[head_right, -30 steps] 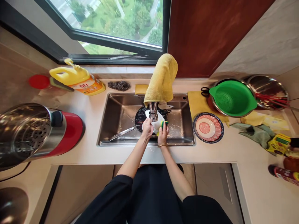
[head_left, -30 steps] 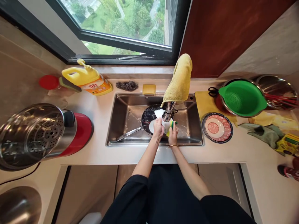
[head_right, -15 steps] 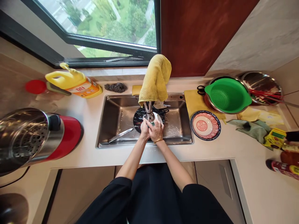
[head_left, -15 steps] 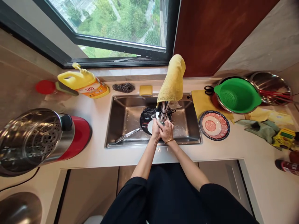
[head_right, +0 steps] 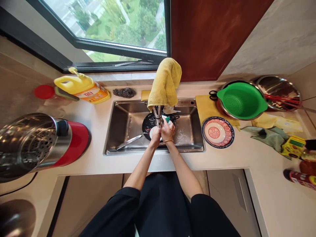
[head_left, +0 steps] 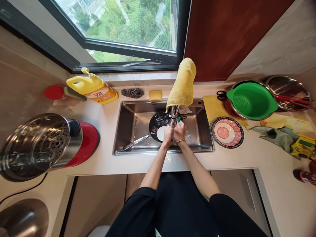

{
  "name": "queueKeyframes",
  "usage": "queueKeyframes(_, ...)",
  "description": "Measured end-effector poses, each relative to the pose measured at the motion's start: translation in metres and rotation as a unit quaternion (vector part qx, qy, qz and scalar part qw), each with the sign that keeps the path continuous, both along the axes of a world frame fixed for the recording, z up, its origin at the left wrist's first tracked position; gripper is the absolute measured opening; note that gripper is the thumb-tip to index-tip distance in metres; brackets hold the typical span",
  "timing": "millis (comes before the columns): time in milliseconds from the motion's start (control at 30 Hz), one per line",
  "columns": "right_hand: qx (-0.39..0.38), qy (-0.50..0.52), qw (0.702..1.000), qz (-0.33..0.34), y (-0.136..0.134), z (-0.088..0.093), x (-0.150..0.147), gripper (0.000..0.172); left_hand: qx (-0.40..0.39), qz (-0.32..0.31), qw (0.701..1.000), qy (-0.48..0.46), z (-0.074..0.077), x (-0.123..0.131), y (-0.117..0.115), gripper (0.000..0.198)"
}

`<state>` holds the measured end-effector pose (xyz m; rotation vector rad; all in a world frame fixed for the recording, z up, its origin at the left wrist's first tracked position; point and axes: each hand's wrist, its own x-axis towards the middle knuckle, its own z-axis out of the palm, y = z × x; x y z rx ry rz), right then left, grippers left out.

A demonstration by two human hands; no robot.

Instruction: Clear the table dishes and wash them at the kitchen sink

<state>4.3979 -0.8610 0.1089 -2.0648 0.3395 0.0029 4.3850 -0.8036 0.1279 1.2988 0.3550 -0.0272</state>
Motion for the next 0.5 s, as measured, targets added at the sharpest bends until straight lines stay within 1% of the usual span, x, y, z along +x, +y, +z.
queueKeyframes(100,0.117,-0.008,0.993,0.007,0.0,-0.009,0.0,0.046,0.037,0.015,0.999,-0.025,-0.004,-0.009,0.001,0.022)
queueKeyframes(167,0.153,0.003,0.988,0.005,0.001,-0.016,-0.004,0.048,0.062,0.017,0.998,-0.026,-0.006,-0.016,0.004,0.025)
queueKeyframes(233,0.127,0.019,0.992,0.012,0.001,-0.022,-0.007,0.046,0.053,0.007,0.998,-0.018,-0.005,-0.024,0.011,0.029)
queueKeyframes(300,0.07,0.024,0.997,0.024,-0.002,-0.026,-0.008,0.042,0.001,-0.003,1.0,0.0,-0.002,-0.032,0.021,0.035)
queueKeyframes(333,0.047,0.024,0.998,0.032,-0.005,-0.026,-0.008,0.041,-0.03,0.003,0.999,0.013,0.001,-0.035,0.027,0.038)
queueKeyframes(433,0.017,0.007,0.997,0.072,-0.015,-0.024,-0.009,0.042,-0.103,0.06,0.992,0.044,0.006,-0.041,0.042,0.038)
queueKeyframes(500,-0.002,-0.011,0.995,0.097,-0.022,-0.023,-0.016,0.041,-0.14,0.104,0.983,0.055,0.006,-0.04,0.048,0.035)
